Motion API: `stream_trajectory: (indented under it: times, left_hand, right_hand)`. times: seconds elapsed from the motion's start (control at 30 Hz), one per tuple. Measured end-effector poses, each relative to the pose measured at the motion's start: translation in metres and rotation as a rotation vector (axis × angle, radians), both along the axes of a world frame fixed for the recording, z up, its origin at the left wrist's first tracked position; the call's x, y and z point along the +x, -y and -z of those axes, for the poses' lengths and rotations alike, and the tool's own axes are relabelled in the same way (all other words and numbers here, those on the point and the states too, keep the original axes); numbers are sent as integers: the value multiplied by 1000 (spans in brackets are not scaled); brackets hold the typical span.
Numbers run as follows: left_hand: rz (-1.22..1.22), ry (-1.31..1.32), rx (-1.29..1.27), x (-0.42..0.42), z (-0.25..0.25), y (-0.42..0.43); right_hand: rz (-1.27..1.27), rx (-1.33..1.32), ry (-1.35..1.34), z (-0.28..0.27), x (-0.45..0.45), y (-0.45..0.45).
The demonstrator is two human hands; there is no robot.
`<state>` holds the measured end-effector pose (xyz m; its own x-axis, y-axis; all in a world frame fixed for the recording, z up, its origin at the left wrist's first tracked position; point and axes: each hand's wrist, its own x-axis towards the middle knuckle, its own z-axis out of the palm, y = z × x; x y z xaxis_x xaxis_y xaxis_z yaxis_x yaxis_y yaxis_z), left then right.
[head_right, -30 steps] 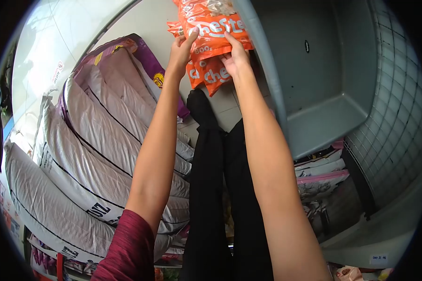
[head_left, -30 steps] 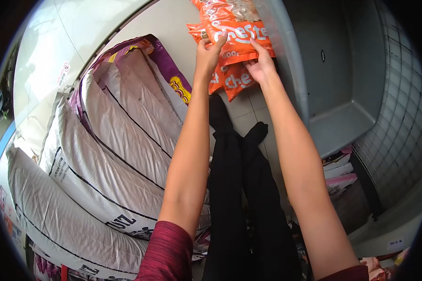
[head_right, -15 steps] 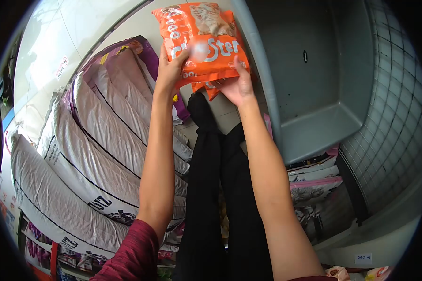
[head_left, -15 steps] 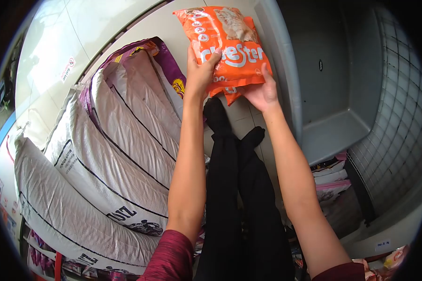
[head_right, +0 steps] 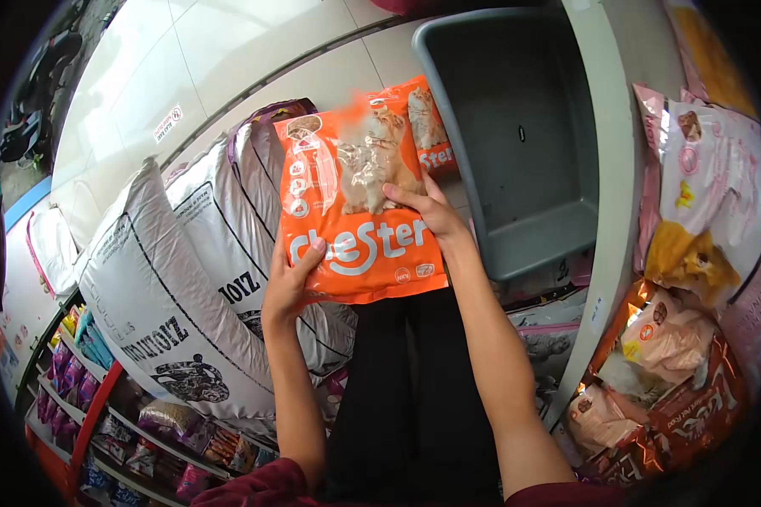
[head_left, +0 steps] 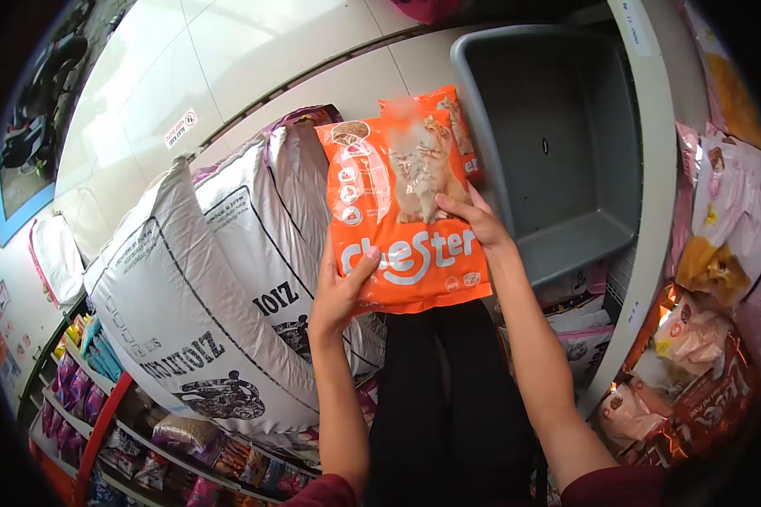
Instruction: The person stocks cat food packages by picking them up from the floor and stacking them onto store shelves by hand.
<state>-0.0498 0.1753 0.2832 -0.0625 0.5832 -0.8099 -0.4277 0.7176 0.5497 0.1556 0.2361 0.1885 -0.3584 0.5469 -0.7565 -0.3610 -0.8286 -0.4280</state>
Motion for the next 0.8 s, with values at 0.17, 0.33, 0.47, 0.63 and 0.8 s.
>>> stream_trajectory:
  times: [0.17,0.33,0.47,0.63,0.8]
  left_hand:
    - [115,-108,213,-2,-107,35]
    - [157,-159,374,3,-226,54]
    - [152,-187,493,18,-315,88]
    - [171,-212,603,24,-400,119]
    - [153,-218,796,21,-438,108]
  right_hand:
    - [-34,225,91,-142,8,8]
    - [2,460,90,-278,17,27]
    - [-7,637,117,-379,29,52]
    - [20,771,181,-468,42,93]
    - [31,994,270,-496,62,105]
